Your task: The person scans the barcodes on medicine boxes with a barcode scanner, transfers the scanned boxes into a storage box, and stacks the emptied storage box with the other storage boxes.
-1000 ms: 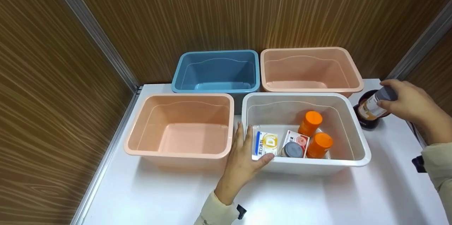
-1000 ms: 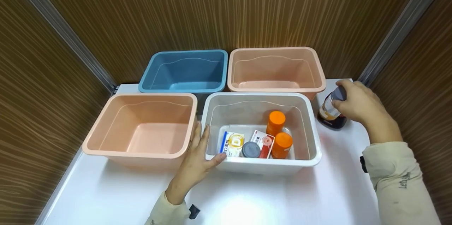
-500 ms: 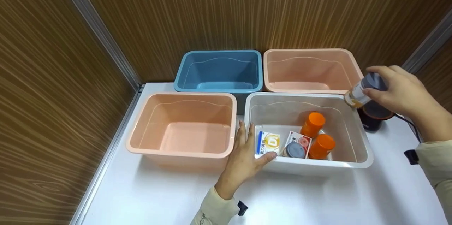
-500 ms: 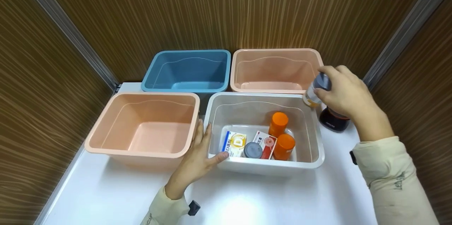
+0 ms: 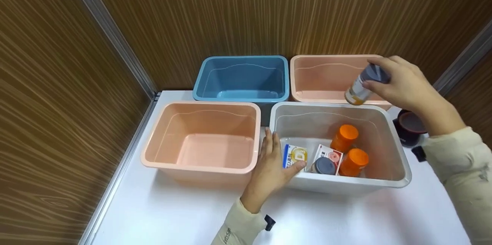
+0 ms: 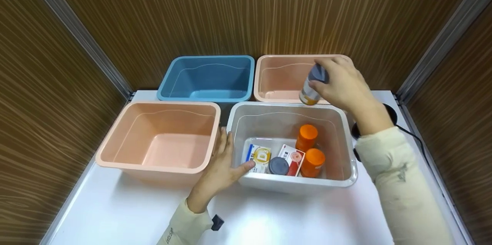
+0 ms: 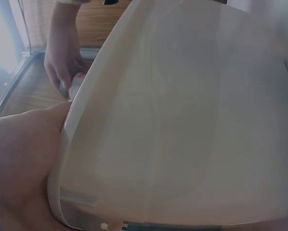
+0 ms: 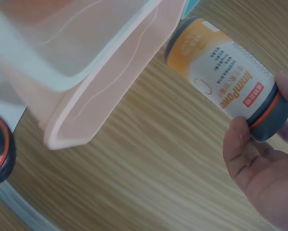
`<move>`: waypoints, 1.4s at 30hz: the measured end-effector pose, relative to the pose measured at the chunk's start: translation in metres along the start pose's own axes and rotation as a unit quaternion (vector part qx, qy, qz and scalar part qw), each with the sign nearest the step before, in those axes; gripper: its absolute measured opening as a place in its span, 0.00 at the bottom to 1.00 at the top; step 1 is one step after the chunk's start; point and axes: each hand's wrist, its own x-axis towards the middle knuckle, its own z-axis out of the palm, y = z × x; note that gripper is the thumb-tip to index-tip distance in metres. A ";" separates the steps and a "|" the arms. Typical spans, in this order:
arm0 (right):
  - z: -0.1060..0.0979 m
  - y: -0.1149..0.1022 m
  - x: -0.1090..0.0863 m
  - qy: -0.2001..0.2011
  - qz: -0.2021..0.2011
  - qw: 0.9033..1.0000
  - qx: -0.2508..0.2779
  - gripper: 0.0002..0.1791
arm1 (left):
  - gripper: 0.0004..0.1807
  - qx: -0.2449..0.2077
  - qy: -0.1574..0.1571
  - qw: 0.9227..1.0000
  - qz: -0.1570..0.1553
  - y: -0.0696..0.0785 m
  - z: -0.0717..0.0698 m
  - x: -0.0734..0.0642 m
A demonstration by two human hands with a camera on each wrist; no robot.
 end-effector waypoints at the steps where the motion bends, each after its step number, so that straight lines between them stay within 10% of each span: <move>1: 0.002 -0.003 0.005 0.000 0.001 1.000 0.008 0.37 | 0.64 0.003 0.000 1.000 -0.002 0.000 0.000 0.000; 25: 0.070 -0.075 0.144 0.010 -0.029 0.996 0.086 0.33 | 0.75 -0.019 0.004 0.999 -0.030 0.005 0.000 -0.009; 42: 0.114 -0.083 0.167 -0.009 0.012 0.991 0.137 0.32 | 0.75 -0.020 -0.009 0.999 -0.049 0.015 0.003 -0.023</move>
